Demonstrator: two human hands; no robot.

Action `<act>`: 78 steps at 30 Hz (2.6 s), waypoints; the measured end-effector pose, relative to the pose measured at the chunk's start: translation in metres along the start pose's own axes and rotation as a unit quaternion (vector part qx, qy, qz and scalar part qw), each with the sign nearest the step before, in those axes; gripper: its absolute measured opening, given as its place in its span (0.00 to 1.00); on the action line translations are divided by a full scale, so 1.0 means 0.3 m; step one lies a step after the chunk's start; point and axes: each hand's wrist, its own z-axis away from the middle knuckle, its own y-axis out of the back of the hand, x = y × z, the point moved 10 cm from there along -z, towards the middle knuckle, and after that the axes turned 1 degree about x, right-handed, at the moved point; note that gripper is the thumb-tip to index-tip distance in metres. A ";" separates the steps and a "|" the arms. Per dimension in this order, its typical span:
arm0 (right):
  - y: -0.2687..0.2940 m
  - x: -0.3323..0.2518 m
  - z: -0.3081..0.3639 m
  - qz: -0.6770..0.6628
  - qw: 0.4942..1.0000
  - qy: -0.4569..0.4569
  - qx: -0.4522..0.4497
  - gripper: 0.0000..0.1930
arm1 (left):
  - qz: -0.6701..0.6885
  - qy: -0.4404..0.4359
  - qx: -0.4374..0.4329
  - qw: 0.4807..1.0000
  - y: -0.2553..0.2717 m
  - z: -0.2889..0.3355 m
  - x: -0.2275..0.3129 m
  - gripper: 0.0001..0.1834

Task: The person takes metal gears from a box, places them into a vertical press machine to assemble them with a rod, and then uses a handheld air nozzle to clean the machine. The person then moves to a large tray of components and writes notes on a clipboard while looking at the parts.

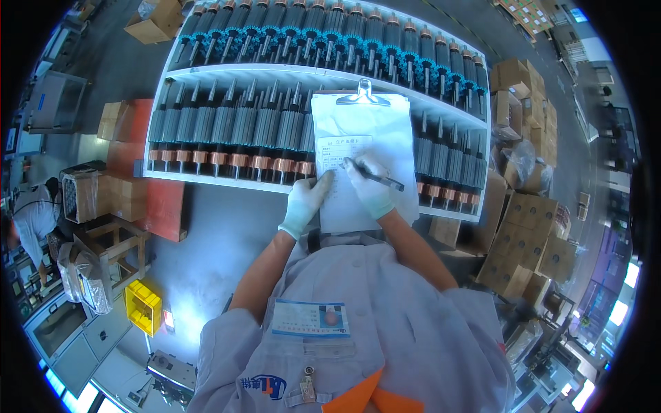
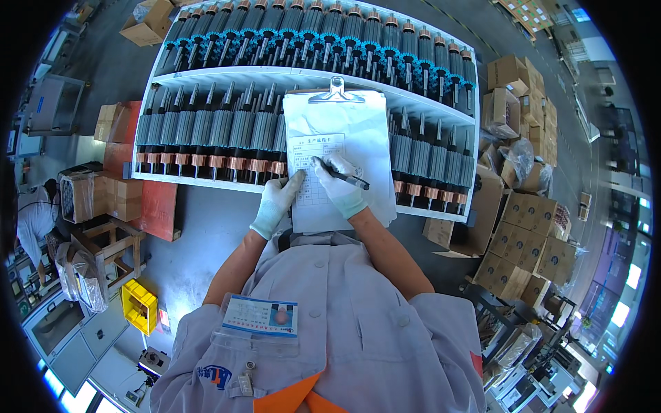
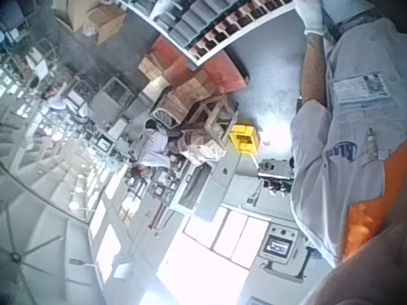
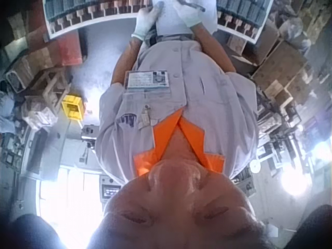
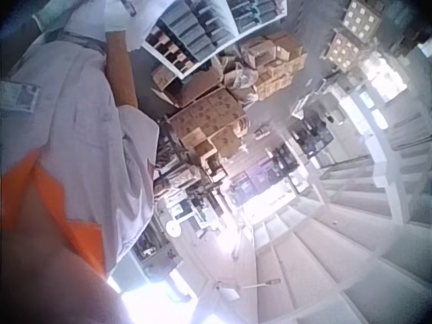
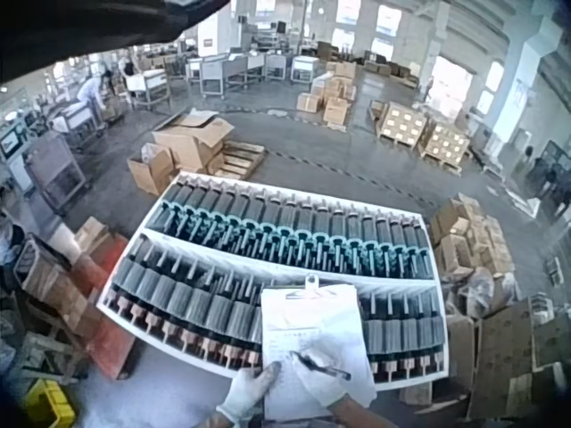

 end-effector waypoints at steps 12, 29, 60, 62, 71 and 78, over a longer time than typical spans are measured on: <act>-0.007 0.020 0.005 -0.022 1.000 -0.003 -0.001 0.05 | 0.006 -0.020 0.022 1.000 0.006 -0.007 -0.002 0.33; 0.020 -0.026 0.002 -0.044 0.996 0.056 0.044 0.09 | -0.013 0.001 0.008 1.000 0.001 -0.005 -0.005 0.35; 0.059 0.016 0.012 -0.076 0.994 0.002 0.073 0.12 | 0.009 0.001 0.011 1.000 0.002 -0.004 -0.009 0.34; 0.085 0.007 0.017 -0.077 0.993 0.001 0.093 0.11 | 0.009 -0.004 0.010 1.000 0.002 0.004 0.009 0.34; 0.082 -0.024 0.006 -0.019 0.997 0.013 0.075 0.11 | 0.021 -0.008 0.008 1.000 -0.004 -0.009 -0.015 0.33; 0.079 0.005 0.013 -0.014 0.998 -0.004 0.053 0.09 | 0.059 -0.020 0.007 0.998 -0.015 -0.016 -0.023 0.33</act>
